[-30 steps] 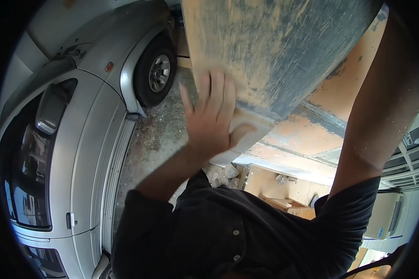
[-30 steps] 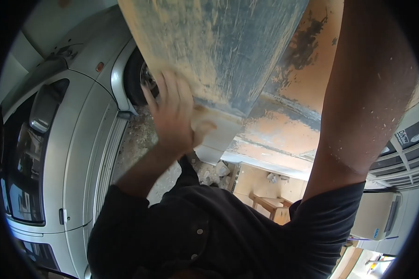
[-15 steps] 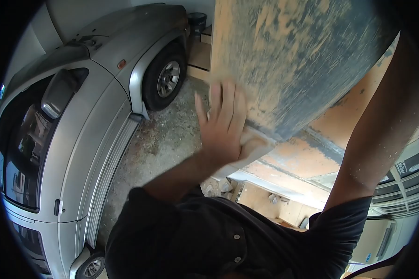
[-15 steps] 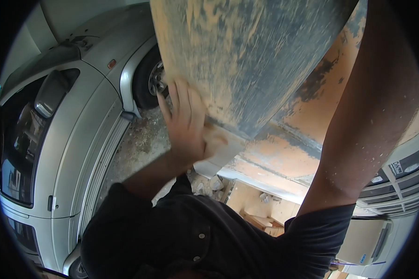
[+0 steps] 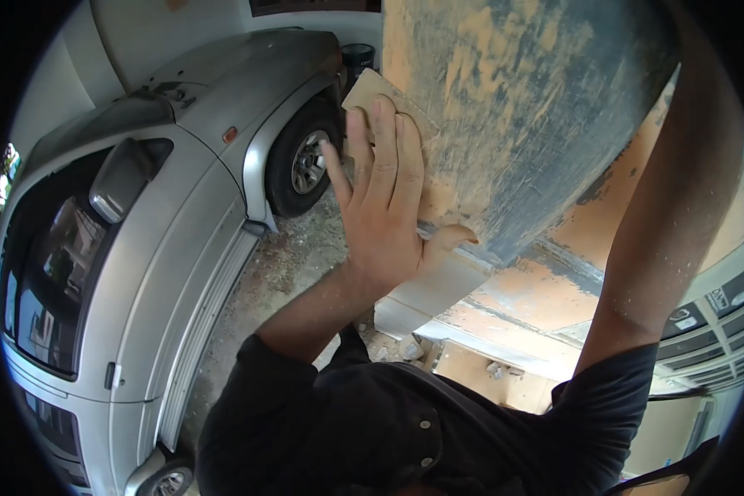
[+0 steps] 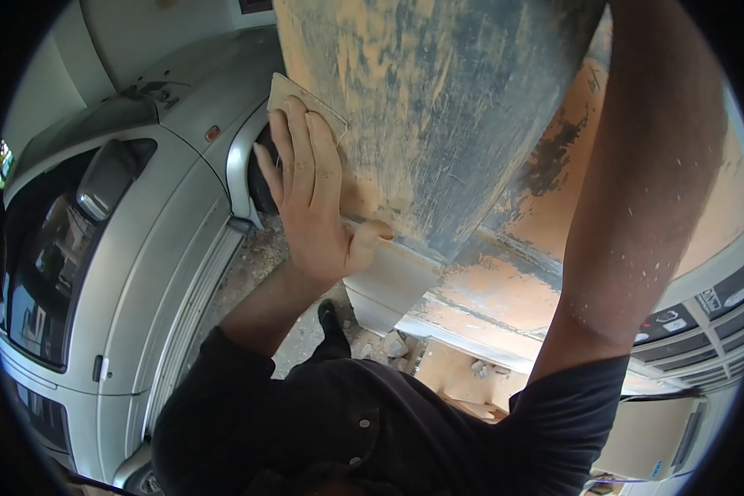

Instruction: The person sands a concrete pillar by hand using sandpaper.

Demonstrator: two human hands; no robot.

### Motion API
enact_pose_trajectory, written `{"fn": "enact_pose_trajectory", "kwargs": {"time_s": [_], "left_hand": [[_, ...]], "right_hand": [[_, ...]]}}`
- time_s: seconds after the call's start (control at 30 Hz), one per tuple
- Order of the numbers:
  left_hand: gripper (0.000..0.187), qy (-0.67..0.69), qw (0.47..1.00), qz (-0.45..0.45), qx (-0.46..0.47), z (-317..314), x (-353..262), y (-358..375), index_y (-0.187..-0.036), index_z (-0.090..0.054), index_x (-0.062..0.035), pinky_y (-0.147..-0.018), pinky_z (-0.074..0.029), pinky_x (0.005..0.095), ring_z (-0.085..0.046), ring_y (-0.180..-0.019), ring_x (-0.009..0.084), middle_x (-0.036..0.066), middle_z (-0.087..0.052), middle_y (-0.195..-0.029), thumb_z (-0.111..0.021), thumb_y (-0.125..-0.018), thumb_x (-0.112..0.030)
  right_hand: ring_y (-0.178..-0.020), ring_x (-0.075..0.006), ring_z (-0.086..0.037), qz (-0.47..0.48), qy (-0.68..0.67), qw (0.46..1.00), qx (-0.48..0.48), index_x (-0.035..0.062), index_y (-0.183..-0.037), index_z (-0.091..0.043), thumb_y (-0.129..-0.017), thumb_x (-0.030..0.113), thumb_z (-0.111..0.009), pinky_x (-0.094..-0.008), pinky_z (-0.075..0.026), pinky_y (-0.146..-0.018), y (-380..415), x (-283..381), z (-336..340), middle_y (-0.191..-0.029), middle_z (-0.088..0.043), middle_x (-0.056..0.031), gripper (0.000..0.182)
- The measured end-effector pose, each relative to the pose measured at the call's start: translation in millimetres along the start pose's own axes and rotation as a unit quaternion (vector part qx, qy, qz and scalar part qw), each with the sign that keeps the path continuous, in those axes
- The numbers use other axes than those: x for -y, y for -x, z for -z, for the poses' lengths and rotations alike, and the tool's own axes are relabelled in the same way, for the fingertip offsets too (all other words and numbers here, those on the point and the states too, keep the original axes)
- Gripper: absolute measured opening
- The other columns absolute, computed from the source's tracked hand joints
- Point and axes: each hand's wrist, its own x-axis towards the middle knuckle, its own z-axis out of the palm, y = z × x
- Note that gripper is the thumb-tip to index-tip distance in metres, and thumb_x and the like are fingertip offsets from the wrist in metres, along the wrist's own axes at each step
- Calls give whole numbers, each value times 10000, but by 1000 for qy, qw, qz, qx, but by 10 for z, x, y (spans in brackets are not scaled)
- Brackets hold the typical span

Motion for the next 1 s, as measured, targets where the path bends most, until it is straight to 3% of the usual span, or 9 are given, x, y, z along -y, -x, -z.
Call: {"fn": "enact_pose_trajectory", "kwargs": {"time_s": [0.2,0.37,0.47,0.53,0.63,0.77,0.87,0.93,1.0], "left_hand": [[1131,-88,993,-45,-61,87,161,-796,-1606,-300,44,-1063,116,837,-20,-1552,581,285,-234,-1683,-386,-916,-847],[1125,-24,998,64,-3,-8,15,-171,-1589,-340,37,-1030,246,810,-45,-1555,565,224,-270,-1691,-392,-905,-854],[1133,-43,998,50,-11,-35,-8,-156,-1596,-325,35,-1027,261,803,-56,-1555,564,221,-265,-1694,-369,-904,-861],[1125,-45,998,40,-29,-10,37,-513,-1600,-314,34,-1055,225,802,-62,-1562,548,221,-248,-1700,-388,-909,-851],[1030,-63,993,-32,-93,73,86,-943,-1618,-261,41,-1155,20,770,-97,-1560,547,258,-242,-1689,-473,-966,-728],[1015,-12,995,15,-99,19,-6,-616,-1626,-252,27,-1164,-1,762,-111,-1557,550,241,-219,-1704,-501,-963,-700],[960,21,998,51,-37,102,-53,-289,-1587,-369,9,-1146,-71,787,-171,-1556,512,223,-293,-1680,-519,-957,-700],[714,18,996,9,-81,186,12,-350,-1444,-586,-1,-1193,-156,697,-387,-1500,424,199,-519,-1549,-578,-998,-559],[549,50,990,-1,-134,202,146,-466,-1325,-674,-27,-1189,-236,629,-501,-1414,363,169,-614,-1438,-651,-980,-453]], "right_hand": [[-1483,-345,-428,2,13,1000,-11,144,-1425,-647,-926,508,-694,-442,-368,-1213,-3,35,79,-1554,-525,-140,619],[-1488,-346,-421,6,20,1000,-14,145,-1426,-646,-927,507,-693,-444,-366,-1215,-15,18,59,-1556,-523,-138,618],[-1491,-346,-416,11,19,1000,-17,145,-1426,-646,-927,506,-692,-446,-365,-1216,-25,44,67,-1558,-522,-137,617],[-1493,-346,-414,15,17,1000,-16,146,-1426,-646,-927,506,-691,-447,-364,-1217,-23,69,61,-1559,-521,-136,617],[-1496,-347,-409,19,15,1000,-13,146,-1427,-645,-927,505,-690,-448,-363,-1218,-55,53,39,-1560,-520,-134,617],[-1512,-356,-381,21,9,1000,-3,148,-1433,-640,-926,480,-697,-465,-355,-1224,-36,35,13,-1566,-513,-131,609],[-1514,-360,-377,21,18,1000,-12,148,-1436,-636,-924,449,-706,-473,-349,-1227,-65,100,37,-1566,-512,-132,598],[-1516,-364,-371,18,5,1000,-5,147,-1439,-634,-923,433,-710,-477,-343,-1230,-71,140,120,-1566,-511,-132,594],[-1523,-366,-358,4,9,1000,28,139,-1439,-632,-922,404,-715,-480,-333,-1237,-72,181,178,-1567,-510,-132,587]]}}
